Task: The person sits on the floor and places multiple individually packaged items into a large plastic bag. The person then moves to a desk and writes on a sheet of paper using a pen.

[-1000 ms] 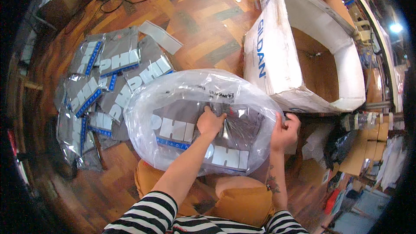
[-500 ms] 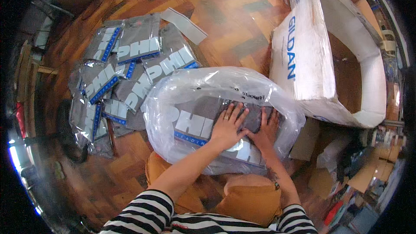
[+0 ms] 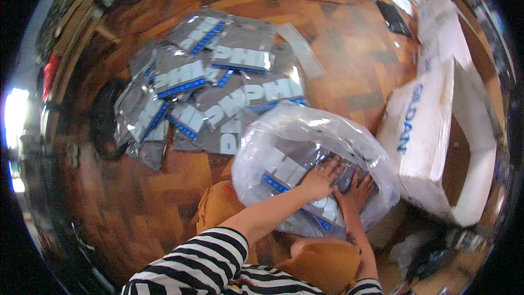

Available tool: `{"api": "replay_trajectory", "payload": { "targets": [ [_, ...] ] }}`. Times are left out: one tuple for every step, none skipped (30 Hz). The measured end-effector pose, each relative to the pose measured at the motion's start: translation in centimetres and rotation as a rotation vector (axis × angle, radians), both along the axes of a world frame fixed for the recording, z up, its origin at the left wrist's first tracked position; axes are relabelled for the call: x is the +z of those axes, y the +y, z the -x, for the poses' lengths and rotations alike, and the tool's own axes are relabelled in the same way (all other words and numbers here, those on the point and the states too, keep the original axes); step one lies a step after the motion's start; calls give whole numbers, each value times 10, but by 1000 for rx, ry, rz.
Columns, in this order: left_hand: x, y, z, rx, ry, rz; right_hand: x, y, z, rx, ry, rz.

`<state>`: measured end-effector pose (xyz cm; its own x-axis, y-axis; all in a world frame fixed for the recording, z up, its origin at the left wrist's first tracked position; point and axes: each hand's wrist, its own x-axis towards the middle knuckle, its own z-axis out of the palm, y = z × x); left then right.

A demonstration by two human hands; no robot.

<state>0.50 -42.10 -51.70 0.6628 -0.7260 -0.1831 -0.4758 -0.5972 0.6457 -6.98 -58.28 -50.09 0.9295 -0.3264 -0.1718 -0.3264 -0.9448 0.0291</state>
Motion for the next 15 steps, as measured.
{"api": "replay_trajectory", "payload": {
  "targets": [
    [12, 10, -7, -5, 8, 123, -4, -4, 3, 21, -28, 22],
    [34, 23, -10, -15, 17, 243, -9, -7, 9, 39, -52, 40],
    [59, 38, -12, -32, 25, 364, -12, -7, 9, 50, -74, 59],
    [91, 65, -22, -30, 67, 515, -10, -10, 8, 42, -34, 78],
    [114, 103, -34, -34, 111, 671, -1, -13, 9, 30, 7, 103],
    [116, 140, -39, 224, -42, 742, 13, -16, 9, 17, 49, 137],
    [112, 176, -35, 683, -125, 565, 42, 2, -7, -80, 193, 92],
    [99, 203, -51, 1168, -120, 482, 55, 1, -7, -121, 171, 38],
    [65, 237, -65, 1478, -167, 606, 62, 3, -10, -145, 149, -32],
    [20, 284, -72, 1755, -132, 365, 68, 8, -15, -159, 129, -113],
    [-20, 326, -71, 2090, 108, 191, 74, 13, -21, -98, 137, -200],
    [-54, 349, -71, 2391, 400, 8, 85, 16, -27, -56, 212, -348],
    [-78, 349, -69, 2425, 562, 119, 100, 13, -31, -24, 293, -484],
    [-98, 344, -67, 2442, 731, 235, 116, 10, -34, 0, 376, -614],
    [-109, 338, -67, 2418, 801, 339, 130, 11, -36, -21, 343, -663]
  ]
}}
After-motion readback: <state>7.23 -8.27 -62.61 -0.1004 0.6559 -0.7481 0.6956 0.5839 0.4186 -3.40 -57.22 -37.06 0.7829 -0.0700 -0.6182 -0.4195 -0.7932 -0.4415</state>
